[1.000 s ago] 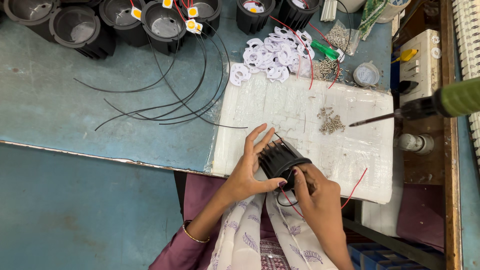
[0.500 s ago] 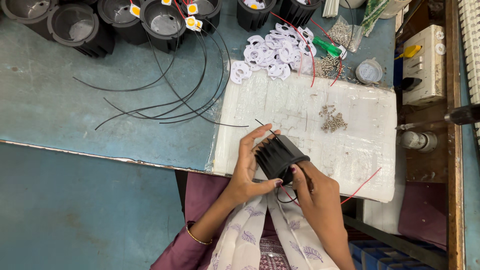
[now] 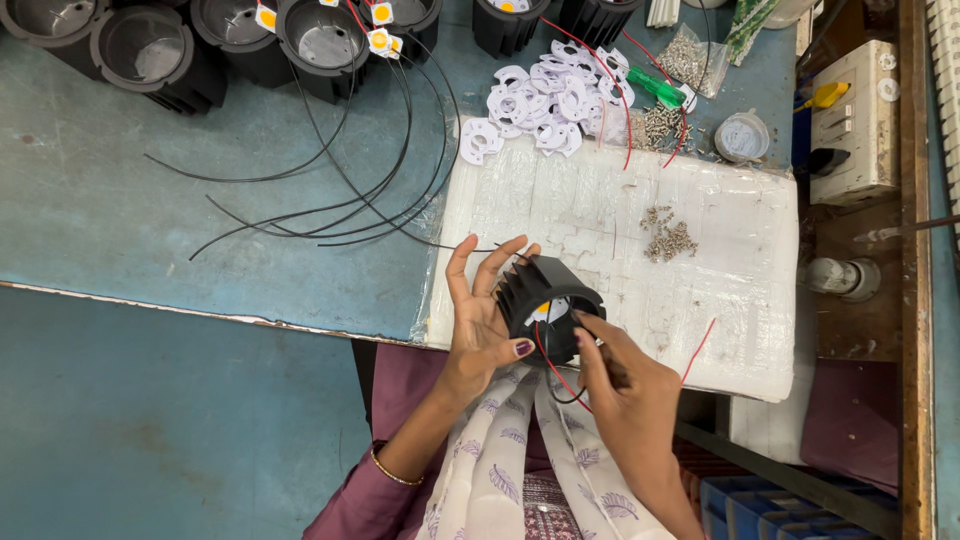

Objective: The person assembles LED light fixtures at a workbench. They place an LED chip into a black finned housing, route the red and black wires through the housing, position a mounting plate, and use a corded electric screwdriver to drive screws and secure the LED assembly inside the housing.

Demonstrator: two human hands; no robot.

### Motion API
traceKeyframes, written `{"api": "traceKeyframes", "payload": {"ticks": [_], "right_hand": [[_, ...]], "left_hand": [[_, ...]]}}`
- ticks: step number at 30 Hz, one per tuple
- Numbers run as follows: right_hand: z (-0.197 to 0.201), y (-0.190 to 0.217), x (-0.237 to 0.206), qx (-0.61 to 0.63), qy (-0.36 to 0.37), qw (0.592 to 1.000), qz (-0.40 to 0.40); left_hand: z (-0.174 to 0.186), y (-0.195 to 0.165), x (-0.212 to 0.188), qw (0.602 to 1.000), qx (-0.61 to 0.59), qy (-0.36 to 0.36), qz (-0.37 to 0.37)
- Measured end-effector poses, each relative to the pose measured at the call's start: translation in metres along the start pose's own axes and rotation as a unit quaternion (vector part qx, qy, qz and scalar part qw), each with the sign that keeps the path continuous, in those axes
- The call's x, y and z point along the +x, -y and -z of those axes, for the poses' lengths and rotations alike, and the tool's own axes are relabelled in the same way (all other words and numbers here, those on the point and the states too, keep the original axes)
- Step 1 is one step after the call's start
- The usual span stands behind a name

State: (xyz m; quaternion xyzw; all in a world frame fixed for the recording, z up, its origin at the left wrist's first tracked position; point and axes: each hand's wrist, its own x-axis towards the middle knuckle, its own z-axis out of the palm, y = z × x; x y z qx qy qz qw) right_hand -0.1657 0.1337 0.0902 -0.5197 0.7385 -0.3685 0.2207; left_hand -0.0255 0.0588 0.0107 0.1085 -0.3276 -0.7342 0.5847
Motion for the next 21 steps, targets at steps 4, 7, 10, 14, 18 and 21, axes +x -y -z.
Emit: {"api": "traceKeyframes", "payload": {"ticks": [4,7,10,14,18,21], "right_hand": [[-0.004,0.005,0.007,-0.055,0.012,0.998,0.028],[0.002,0.006,0.009,-0.043,0.03,0.998,0.024],[0.011,0.001,0.008,0.027,0.015,0.999,0.031],[0.009,-0.01,0.013,0.14,0.084,0.986,0.035],[-0.009,-0.017,0.012,0.253,0.165,0.953,0.024],[-0.015,-0.018,0.008,0.307,0.148,0.938,-0.057]], "left_hand": [[-0.001,0.0,-0.001,0.999,0.032,0.025,-0.005],[-0.004,-0.001,0.0,1.0,0.016,0.001,-0.012],[-0.006,-0.002,0.002,0.999,-0.004,-0.036,-0.029],[-0.006,-0.006,0.003,0.997,-0.035,-0.058,-0.026],[-0.009,-0.005,0.001,0.999,0.02,-0.026,-0.038],[-0.008,-0.008,-0.002,0.997,-0.077,-0.028,-0.014]]}}
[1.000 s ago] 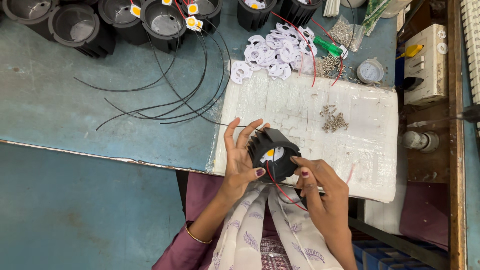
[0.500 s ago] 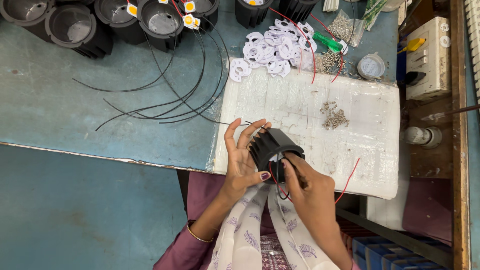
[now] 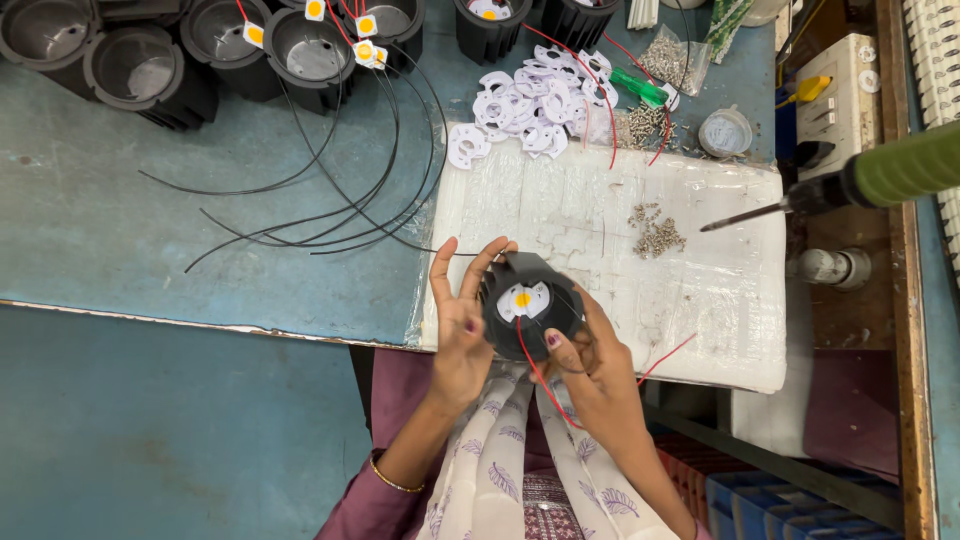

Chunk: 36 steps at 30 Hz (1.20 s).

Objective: The person assembles LED light fixtures at a workbench. They place an LED chip into a black finned housing, route the red and black wires through the housing, position a mounting plate, and use a corded electric screwdriver to drive screws and secure the LED assembly inside the housing.

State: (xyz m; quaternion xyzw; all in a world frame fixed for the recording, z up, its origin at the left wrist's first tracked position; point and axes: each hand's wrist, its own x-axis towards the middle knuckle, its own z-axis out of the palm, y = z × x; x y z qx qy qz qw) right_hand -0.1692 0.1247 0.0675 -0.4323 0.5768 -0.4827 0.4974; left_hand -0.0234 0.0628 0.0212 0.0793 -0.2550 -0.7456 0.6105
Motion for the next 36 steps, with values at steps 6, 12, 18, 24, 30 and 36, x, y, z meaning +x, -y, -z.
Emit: {"api": "traceKeyframes", "payload": {"ticks": [6,12,18,24,30,36], "right_hand": [[0.013,0.014,-0.008,-0.061,-0.02,0.998,0.008],[0.028,0.032,-0.02,-0.091,0.0,0.995,-0.037],[0.052,0.046,-0.04,-0.15,0.017,0.984,-0.094],[0.058,0.042,-0.047,-0.111,0.034,0.988,-0.103],[0.061,0.044,-0.049,-0.096,0.024,0.991,-0.095],[0.06,0.042,-0.044,-0.052,0.0,0.995,-0.09]], "left_hand": [[0.012,-0.002,0.018,0.98,0.009,-0.189,0.065],[0.043,-0.021,0.05,0.976,-0.065,-0.203,0.034],[0.085,-0.061,0.105,0.953,-0.159,-0.235,-0.111],[0.11,-0.088,0.142,0.944,-0.092,-0.294,-0.122],[0.126,-0.099,0.163,0.941,-0.059,-0.295,-0.152],[0.116,-0.093,0.145,0.951,-0.156,-0.247,-0.103]]}}
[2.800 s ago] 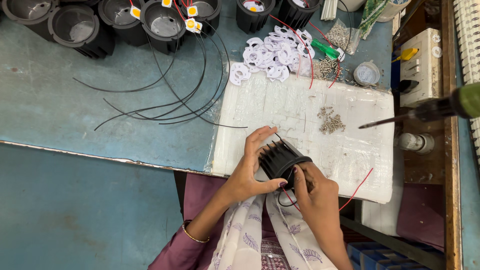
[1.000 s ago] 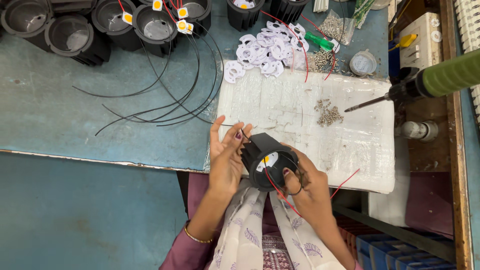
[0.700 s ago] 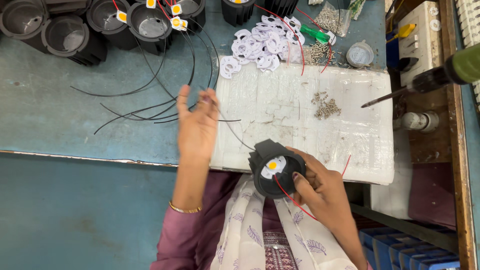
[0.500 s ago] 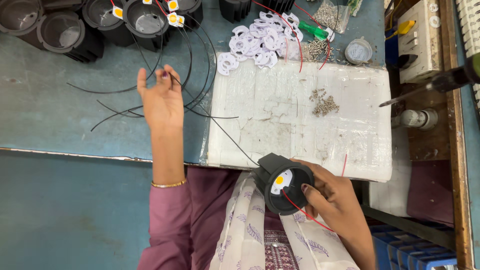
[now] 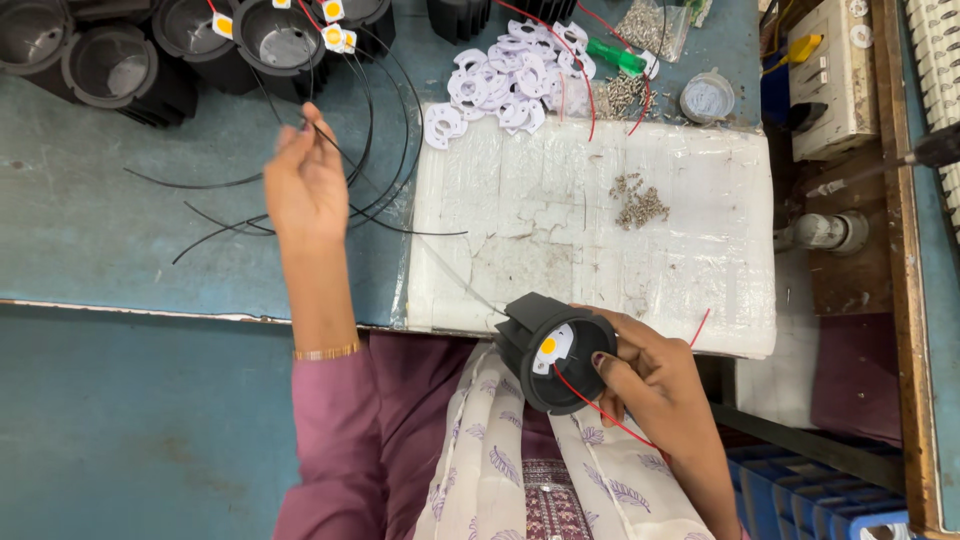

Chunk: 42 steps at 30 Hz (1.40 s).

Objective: The person assembles LED light fixtures at a workbench. They place an LED chip into a black finned housing, route the red and black wires through the housing, position a mounting plate, and use a corded electric screwdriver to drive screws and secure the LED assembly inside the housing.

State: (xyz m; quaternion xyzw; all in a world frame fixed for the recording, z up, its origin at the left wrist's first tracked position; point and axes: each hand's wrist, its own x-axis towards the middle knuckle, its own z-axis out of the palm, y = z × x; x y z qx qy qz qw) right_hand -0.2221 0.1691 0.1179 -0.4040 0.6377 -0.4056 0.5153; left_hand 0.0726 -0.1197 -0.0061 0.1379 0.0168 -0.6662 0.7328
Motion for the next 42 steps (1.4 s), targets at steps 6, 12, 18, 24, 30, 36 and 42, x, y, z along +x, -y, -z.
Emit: {"api": "traceKeyframes", "payload": {"ticks": [6,12,18,24,30,36,42], "right_hand": [[-0.012,0.0,0.011,0.049,-0.065,0.997,0.008],[-0.025,0.002,0.017,0.058,-0.034,0.996,0.055],[-0.03,0.005,0.006,0.003,0.001,1.0,0.03],[-0.024,0.007,-0.001,0.002,0.024,0.999,0.04],[-0.029,0.005,0.003,0.009,0.06,0.998,0.005],[-0.035,0.01,0.006,-0.147,0.03,0.98,0.132],[-0.045,0.017,0.015,-0.202,-0.049,0.978,0.03]], "left_hand": [[-0.012,0.047,-0.146,0.972,0.122,0.062,0.191],[-0.029,0.067,-0.215,0.94,0.251,0.108,0.207],[-0.007,0.076,-0.201,0.945,0.229,0.09,0.216],[0.01,0.082,-0.198,0.953,0.176,0.034,0.245],[0.013,0.085,-0.194,0.955,0.153,-0.02,0.255],[0.017,0.085,-0.191,0.96,0.13,0.056,0.241],[0.007,0.09,-0.195,0.946,0.193,0.072,0.249]]}}
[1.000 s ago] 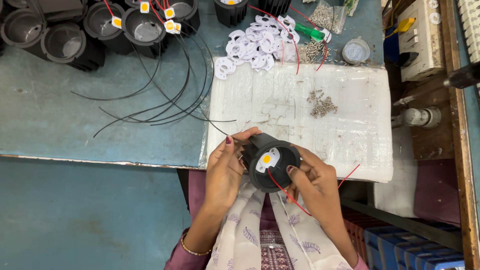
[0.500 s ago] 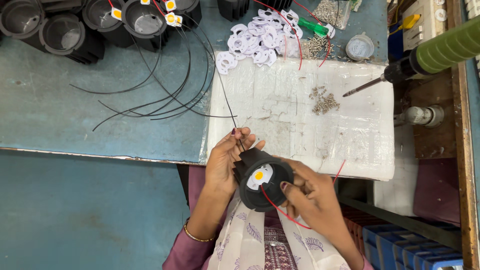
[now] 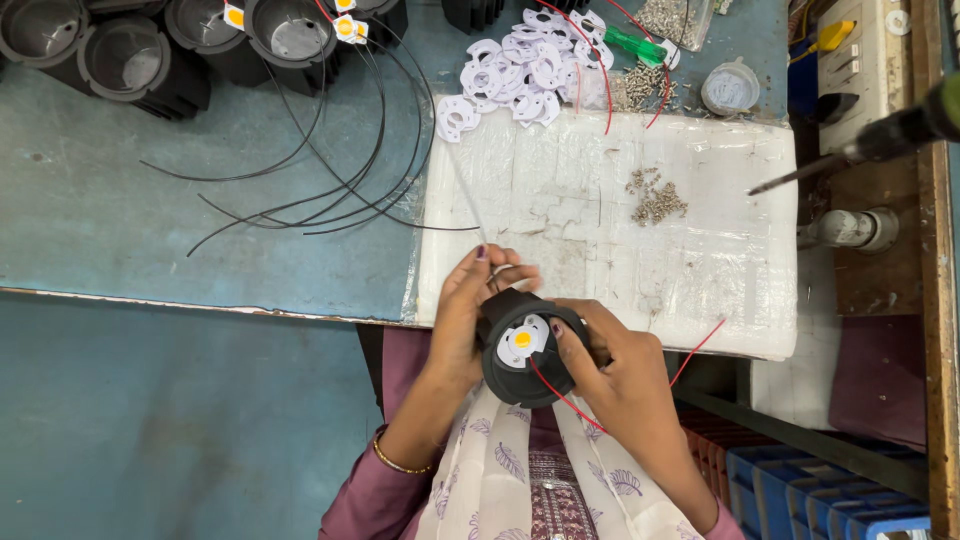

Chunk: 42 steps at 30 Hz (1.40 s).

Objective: The person assembles LED light fixtures at a workbench. They place an LED chip into a black finned housing, route the red and black wires through the housing, position a mounting plate, and use a corded electric screwdriver to drive screws and secure the LED assembly inside the housing.

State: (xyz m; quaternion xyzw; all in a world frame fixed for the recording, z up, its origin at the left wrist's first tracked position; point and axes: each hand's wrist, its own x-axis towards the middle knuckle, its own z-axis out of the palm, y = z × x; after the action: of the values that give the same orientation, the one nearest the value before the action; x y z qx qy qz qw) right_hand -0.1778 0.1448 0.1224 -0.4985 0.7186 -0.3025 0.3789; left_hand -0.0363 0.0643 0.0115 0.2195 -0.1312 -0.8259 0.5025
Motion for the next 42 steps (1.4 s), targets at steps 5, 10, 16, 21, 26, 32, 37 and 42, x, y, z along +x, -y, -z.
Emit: {"api": "traceKeyframes", "payload": {"ticks": [5,10,16,21,26,32,37,42], "right_hand": [[-0.003,0.011,0.004,-0.069,-0.014,0.997,0.014],[-0.012,0.016,0.006,-0.1,-0.044,0.99,0.088],[-0.025,0.013,0.015,-0.111,-0.089,0.98,0.141],[-0.032,0.004,0.033,-0.077,-0.069,0.982,0.161],[-0.039,-0.008,0.044,-0.056,-0.076,0.979,0.179],[-0.042,-0.008,0.047,-0.057,-0.082,0.984,0.15],[-0.04,-0.013,0.053,-0.053,-0.077,0.987,0.132],[-0.023,-0.018,0.035,-0.024,-0.158,0.962,0.22]], "left_hand": [[-0.007,-0.009,-0.003,0.999,0.04,0.01,0.028],[-0.008,-0.011,0.001,0.998,0.063,0.016,-0.003],[-0.005,-0.011,0.011,0.995,0.092,0.029,-0.031],[0.003,-0.011,0.026,0.988,0.145,0.038,-0.033],[0.012,-0.006,0.037,0.98,0.183,0.039,-0.069],[0.01,-0.015,0.027,0.89,0.426,0.005,-0.162],[-0.003,-0.025,-0.016,0.829,0.544,0.025,-0.127],[-0.019,-0.024,-0.032,0.818,0.561,0.024,-0.123]]}}
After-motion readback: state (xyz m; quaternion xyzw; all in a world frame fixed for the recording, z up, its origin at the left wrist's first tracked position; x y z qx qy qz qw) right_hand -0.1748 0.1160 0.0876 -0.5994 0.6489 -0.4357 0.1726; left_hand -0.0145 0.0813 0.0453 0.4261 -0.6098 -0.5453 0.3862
